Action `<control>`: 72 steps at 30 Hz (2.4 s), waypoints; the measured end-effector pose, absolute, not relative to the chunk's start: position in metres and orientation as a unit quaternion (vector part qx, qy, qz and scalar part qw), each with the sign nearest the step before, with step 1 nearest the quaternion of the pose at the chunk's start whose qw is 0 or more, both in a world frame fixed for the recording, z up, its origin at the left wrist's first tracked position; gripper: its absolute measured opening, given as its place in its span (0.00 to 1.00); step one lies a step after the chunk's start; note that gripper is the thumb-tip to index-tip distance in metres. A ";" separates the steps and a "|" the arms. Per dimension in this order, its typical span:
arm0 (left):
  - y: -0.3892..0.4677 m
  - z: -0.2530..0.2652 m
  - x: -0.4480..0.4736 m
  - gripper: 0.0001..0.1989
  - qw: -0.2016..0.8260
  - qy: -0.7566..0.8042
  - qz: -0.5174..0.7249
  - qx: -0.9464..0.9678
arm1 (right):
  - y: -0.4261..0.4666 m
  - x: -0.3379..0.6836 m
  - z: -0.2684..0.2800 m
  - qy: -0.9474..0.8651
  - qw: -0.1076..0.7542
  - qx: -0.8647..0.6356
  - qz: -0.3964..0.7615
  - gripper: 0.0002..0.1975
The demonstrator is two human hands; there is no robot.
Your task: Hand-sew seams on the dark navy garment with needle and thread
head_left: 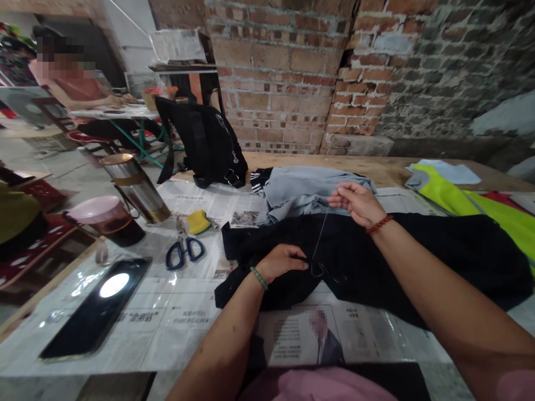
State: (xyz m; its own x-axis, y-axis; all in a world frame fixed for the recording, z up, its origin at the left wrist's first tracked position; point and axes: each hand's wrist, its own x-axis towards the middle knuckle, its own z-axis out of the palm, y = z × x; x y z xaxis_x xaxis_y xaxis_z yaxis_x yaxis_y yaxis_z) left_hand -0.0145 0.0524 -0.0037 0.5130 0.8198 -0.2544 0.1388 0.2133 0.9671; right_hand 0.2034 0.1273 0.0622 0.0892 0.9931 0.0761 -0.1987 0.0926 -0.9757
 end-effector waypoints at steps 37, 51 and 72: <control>0.053 -0.005 -0.009 0.15 0.585 0.468 0.278 0.601 | -0.001 0.155 -0.018 -0.705 0.448 -0.542 0.094 0.10; 0.048 0.012 -0.007 0.10 0.446 0.438 0.192 0.756 | 0.012 0.200 -0.030 -0.670 0.477 -0.565 0.071 0.10; 0.044 0.007 0.002 0.09 0.452 0.396 0.196 0.775 | 0.008 0.206 -0.024 -0.821 0.313 -0.427 0.212 0.13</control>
State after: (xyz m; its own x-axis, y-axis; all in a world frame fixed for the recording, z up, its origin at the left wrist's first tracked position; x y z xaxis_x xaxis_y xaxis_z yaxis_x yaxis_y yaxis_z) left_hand 0.0020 0.0436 0.0066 0.6091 0.7913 -0.0541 0.4363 -0.2774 0.8560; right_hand 0.2057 0.0076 -0.0236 -0.4390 0.8347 0.3325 0.5691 0.5446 -0.6160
